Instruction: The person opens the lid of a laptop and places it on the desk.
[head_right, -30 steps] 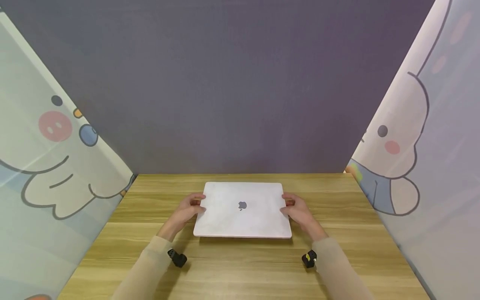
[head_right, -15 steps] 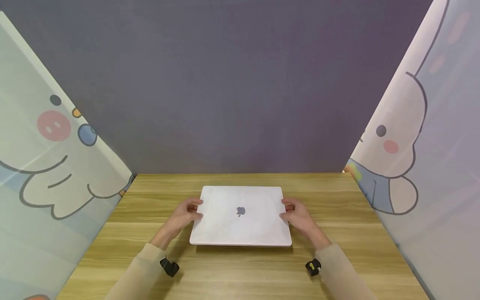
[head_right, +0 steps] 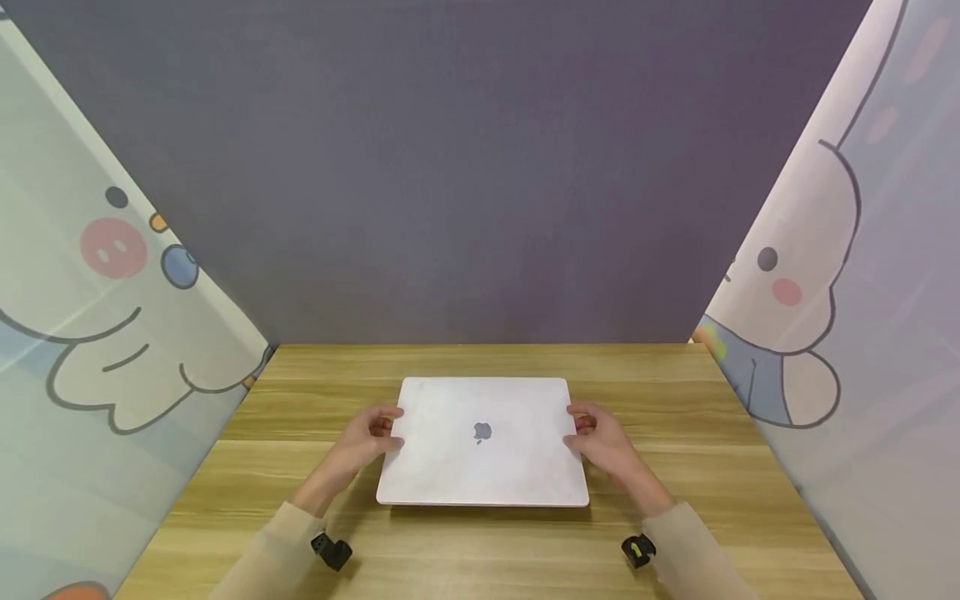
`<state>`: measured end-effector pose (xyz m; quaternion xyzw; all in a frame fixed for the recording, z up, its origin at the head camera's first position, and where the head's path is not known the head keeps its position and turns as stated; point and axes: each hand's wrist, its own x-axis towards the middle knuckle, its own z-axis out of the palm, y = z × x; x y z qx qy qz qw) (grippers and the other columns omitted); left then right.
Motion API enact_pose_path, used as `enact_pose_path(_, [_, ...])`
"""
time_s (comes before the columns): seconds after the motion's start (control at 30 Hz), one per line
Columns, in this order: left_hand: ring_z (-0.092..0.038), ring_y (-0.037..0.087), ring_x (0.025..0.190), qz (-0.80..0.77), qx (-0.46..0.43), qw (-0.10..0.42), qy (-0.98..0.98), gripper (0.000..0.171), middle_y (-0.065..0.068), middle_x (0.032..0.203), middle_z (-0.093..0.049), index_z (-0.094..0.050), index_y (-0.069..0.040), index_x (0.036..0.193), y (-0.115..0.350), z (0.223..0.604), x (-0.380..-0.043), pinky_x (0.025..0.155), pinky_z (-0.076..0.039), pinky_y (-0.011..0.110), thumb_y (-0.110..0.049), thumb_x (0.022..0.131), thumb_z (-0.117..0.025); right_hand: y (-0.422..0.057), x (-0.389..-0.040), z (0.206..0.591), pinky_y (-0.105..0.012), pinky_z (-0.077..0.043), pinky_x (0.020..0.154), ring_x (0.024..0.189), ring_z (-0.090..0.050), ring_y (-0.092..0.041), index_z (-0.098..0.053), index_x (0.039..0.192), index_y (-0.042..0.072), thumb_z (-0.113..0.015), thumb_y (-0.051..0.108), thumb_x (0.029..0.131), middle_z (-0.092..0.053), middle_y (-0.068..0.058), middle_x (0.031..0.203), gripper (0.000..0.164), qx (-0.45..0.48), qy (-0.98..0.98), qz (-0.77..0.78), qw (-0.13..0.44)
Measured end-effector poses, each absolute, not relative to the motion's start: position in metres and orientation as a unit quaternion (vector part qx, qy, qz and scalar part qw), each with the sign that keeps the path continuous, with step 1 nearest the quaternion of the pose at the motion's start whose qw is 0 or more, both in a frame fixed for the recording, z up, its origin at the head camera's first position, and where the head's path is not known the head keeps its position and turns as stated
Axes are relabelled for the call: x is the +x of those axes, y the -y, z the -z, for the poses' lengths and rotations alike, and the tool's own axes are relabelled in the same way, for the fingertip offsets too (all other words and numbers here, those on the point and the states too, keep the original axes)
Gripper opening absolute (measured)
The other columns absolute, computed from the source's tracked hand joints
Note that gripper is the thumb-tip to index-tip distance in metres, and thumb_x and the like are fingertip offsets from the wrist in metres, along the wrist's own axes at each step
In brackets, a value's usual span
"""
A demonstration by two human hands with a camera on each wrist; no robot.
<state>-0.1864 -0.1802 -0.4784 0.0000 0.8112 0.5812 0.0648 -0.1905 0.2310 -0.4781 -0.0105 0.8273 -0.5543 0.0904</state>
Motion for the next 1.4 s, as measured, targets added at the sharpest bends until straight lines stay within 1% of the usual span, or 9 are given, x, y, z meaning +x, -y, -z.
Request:
enact_pose_path(0.27, [-0.048, 0.025, 0.092, -0.580, -0.008, 0.067, -0.812, 0.046, 0.013, 0.106, -0.052, -0.063, -0.001, 0.125, 0.180, 0.485, -0.175, 0.073, -0.047, 0.030, 0.003, 0.080, -0.075, -0.230, -0.179, 0.476, -0.025, -0.052, 0.069, 0.097, -0.053, -0.025, -0.052, 0.138, -0.009, -0.074, 0.001, 0.086, -0.056, -0.021, 0.116, 0.057, -0.028, -0.834, 0.544, 0.088])
enact_pose_path(0.4, [-0.048, 0.024, 0.089, -0.573, -0.005, 0.068, -0.817, 0.046, 0.013, 0.104, -0.052, -0.063, 0.000, 0.124, 0.181, 0.488, -0.170, 0.069, -0.046, 0.028, 0.004, 0.080, -0.075, -0.228, -0.173, 0.479, -0.025, -0.052, 0.068, 0.094, -0.053, -0.025, -0.053, 0.136, -0.009, -0.075, -0.001, 0.085, -0.056, -0.019, 0.113, 0.056, -0.023, -0.833, 0.545, 0.094])
enact_pose_path(0.63, [-0.045, 0.022, 0.084, -0.571, 0.001, 0.080, -0.817, 0.045, 0.012, 0.100, -0.050, -0.062, 0.001, 0.123, 0.182, 0.492, -0.163, 0.063, -0.041, 0.025, 0.003, 0.080, -0.075, -0.225, -0.167, 0.486, -0.026, -0.051, 0.066, 0.090, -0.051, -0.023, -0.052, 0.135, -0.010, -0.075, -0.001, 0.084, -0.053, -0.017, 0.107, 0.056, -0.013, -0.832, 0.546, 0.102])
enact_pose_path(0.87, [-0.046, 0.022, 0.081, -0.566, 0.013, 0.085, -0.820, 0.046, 0.013, 0.097, -0.051, -0.061, 0.003, 0.123, 0.180, 0.498, -0.159, 0.060, -0.042, 0.024, 0.004, 0.079, -0.075, -0.226, -0.162, 0.491, -0.026, -0.050, 0.063, 0.087, -0.050, -0.023, -0.053, 0.133, -0.011, -0.074, -0.002, 0.084, -0.052, -0.016, 0.104, 0.054, -0.009, -0.837, 0.537, 0.104])
enact_pose_path(1.17, [-0.046, 0.022, 0.081, -0.552, 0.020, 0.091, -0.828, 0.046, 0.013, 0.097, -0.050, -0.060, 0.004, 0.124, 0.176, 0.503, -0.158, 0.060, -0.042, 0.024, 0.004, 0.080, -0.074, -0.226, -0.160, 0.500, -0.026, -0.051, 0.064, 0.088, -0.052, -0.022, -0.056, 0.130, -0.009, -0.077, 0.000, 0.083, -0.055, -0.015, 0.104, 0.053, -0.009, -0.852, 0.514, 0.096])
enact_pose_path(1.4, [-0.047, 0.023, 0.079, -0.536, 0.016, 0.086, -0.840, 0.046, 0.014, 0.095, -0.052, -0.060, 0.004, 0.123, 0.172, 0.507, -0.156, 0.060, -0.042, 0.027, 0.005, 0.079, -0.074, -0.226, -0.161, 0.503, -0.026, -0.050, 0.063, 0.089, -0.052, -0.023, -0.056, 0.130, -0.009, -0.077, 0.000, 0.083, -0.055, -0.016, 0.105, 0.052, -0.008, -0.857, 0.505, 0.101])
